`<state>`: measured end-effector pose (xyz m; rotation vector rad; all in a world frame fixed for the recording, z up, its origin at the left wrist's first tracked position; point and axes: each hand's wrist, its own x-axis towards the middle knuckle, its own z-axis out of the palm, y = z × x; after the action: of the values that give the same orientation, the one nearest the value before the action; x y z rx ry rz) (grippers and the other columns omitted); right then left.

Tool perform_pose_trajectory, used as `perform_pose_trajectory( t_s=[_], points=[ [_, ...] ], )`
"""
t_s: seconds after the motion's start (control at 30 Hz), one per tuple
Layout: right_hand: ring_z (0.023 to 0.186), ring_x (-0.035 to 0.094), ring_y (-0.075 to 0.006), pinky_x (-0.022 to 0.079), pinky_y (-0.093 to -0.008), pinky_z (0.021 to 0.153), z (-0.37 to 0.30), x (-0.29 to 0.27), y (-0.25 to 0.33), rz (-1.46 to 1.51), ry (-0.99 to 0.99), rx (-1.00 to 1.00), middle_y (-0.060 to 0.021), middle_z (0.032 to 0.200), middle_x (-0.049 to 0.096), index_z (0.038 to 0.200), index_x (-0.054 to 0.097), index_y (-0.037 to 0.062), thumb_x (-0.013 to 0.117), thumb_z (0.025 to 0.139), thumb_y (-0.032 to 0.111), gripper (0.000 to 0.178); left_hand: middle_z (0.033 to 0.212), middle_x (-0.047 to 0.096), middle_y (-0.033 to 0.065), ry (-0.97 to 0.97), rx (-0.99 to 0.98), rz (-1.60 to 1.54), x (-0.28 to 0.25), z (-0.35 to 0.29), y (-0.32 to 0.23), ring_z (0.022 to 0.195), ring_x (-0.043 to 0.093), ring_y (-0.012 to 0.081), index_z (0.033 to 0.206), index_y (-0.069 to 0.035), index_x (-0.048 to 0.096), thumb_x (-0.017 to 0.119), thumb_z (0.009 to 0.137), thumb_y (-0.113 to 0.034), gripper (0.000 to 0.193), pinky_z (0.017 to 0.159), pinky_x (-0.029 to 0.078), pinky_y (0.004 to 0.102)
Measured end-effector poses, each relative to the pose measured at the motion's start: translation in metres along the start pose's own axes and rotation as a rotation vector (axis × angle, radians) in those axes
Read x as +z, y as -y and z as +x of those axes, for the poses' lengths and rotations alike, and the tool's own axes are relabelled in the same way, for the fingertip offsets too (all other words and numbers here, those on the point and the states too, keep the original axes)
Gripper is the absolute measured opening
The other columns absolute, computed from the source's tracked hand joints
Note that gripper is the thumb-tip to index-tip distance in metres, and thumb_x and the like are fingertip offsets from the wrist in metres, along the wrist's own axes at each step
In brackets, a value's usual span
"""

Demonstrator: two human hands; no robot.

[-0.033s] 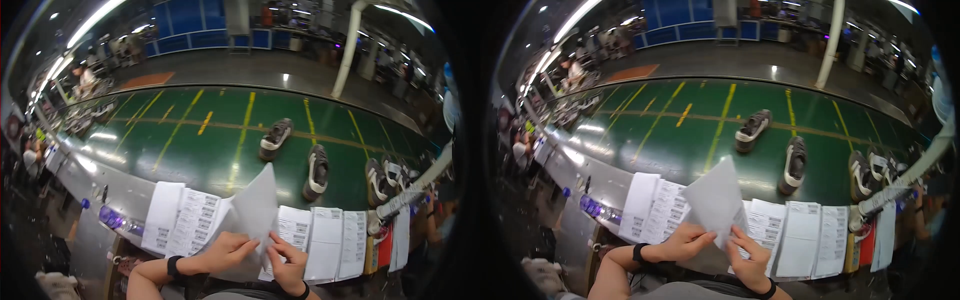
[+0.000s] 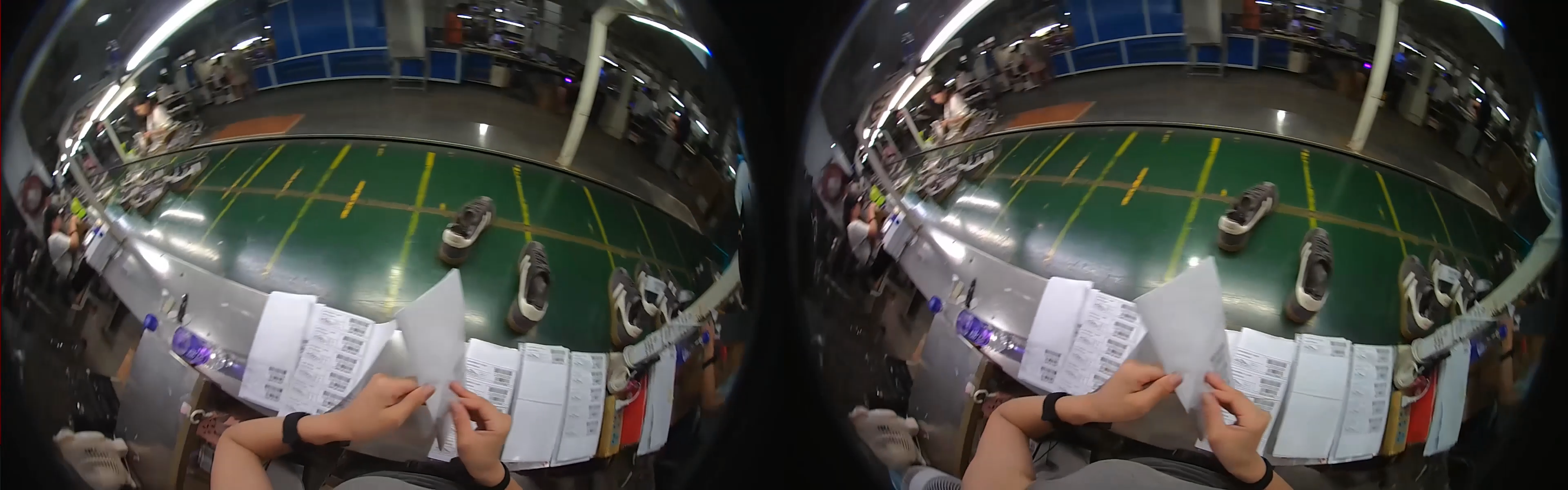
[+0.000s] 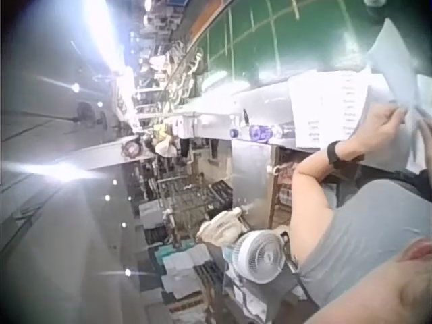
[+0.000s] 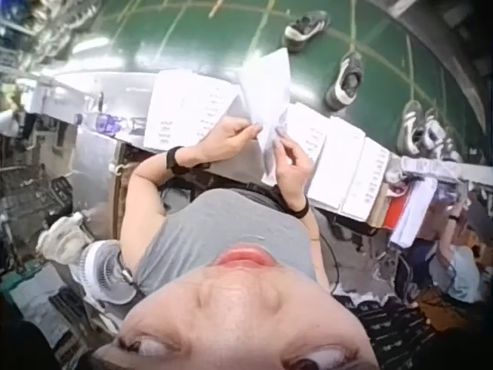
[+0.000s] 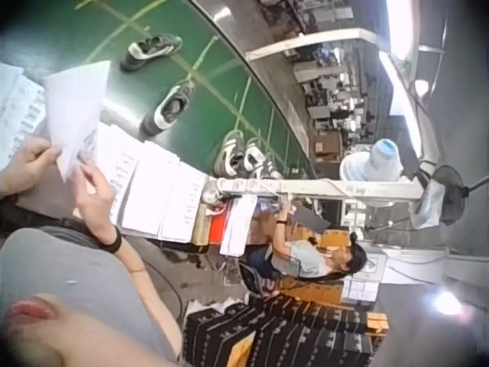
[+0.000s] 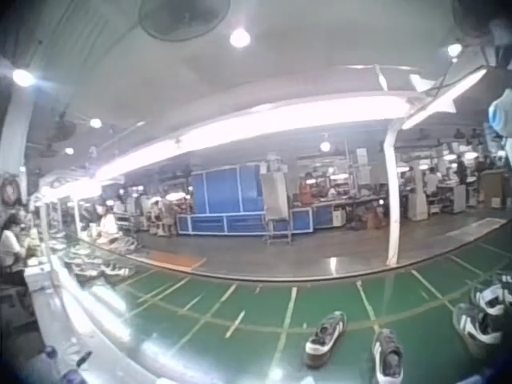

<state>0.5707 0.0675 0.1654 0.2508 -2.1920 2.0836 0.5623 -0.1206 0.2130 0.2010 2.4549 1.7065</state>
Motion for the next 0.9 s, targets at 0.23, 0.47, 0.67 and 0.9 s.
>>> perform_pose_trajectory(
  t_s=[0.23, 0.47, 0.67, 0.9],
  points=[
    [0.058, 0.059, -0.0139, 0.060, -0.0341, 0.057, 0.022, -0.036, -0.015, 0.538, -0.217, 0.364, -0.0063, 0.069, 0.056, 0.074, 0.051, 0.0011, 0.055, 0.087, 0.005, 0.015, 0.065, 0.061, 0.0165, -0.063, -0.167, 0.139, -0.028, 0.023, 0.077, 0.060, 0.060, 0.0241, 0.079, 0.007, 0.060, 0.052, 0.093, -0.023, 0.035, 0.059, 0.047, 0.0340],
    [0.051, 0.053, -0.0116, 0.059, -0.0378, 0.047, 0.028, -0.096, -0.015, 0.470, -0.398, 0.266, -0.0037, 0.063, 0.052, 0.068, 0.046, 0.0069, 0.056, 0.084, 0.009, 0.019, 0.072, 0.064, 0.0222, 0.052, -0.512, 0.284, -0.056, 0.023, 0.111, 0.073, 0.066, 0.0319, 0.081, 0.008, 0.065, 0.056, 0.090, -0.030, 0.040, 0.067, 0.051, 0.0421],
    [0.064, 0.059, -0.0101, 0.052, -0.0247, 0.062, 0.023, -0.077, 0.003, -0.111, -0.345, -0.022, -0.0070, 0.074, 0.060, 0.075, 0.051, 0.0000, 0.054, 0.087, -0.002, 0.013, 0.084, 0.066, 0.0207, -0.021, 0.155, 0.973, -0.045, 0.025, 0.030, 0.077, 0.063, 0.0378, 0.108, 0.007, 0.060, 0.057, 0.092, -0.042, 0.051, 0.071, 0.051, 0.0430],
    [0.088, 0.068, -0.0386, 0.056, -0.0399, 0.075, 0.039, -0.007, 0.038, -0.675, 0.000, -0.813, -0.0244, 0.104, 0.066, 0.095, 0.064, -0.0055, 0.070, 0.072, 0.002, 0.026, 0.096, 0.061, 0.0248, 0.233, 0.537, 0.299, -0.005, 0.041, -0.036, 0.086, 0.062, 0.0371, 0.136, 0.012, 0.034, 0.052, 0.094, -0.044, 0.072, 0.075, 0.049, 0.0404]
  ],
)
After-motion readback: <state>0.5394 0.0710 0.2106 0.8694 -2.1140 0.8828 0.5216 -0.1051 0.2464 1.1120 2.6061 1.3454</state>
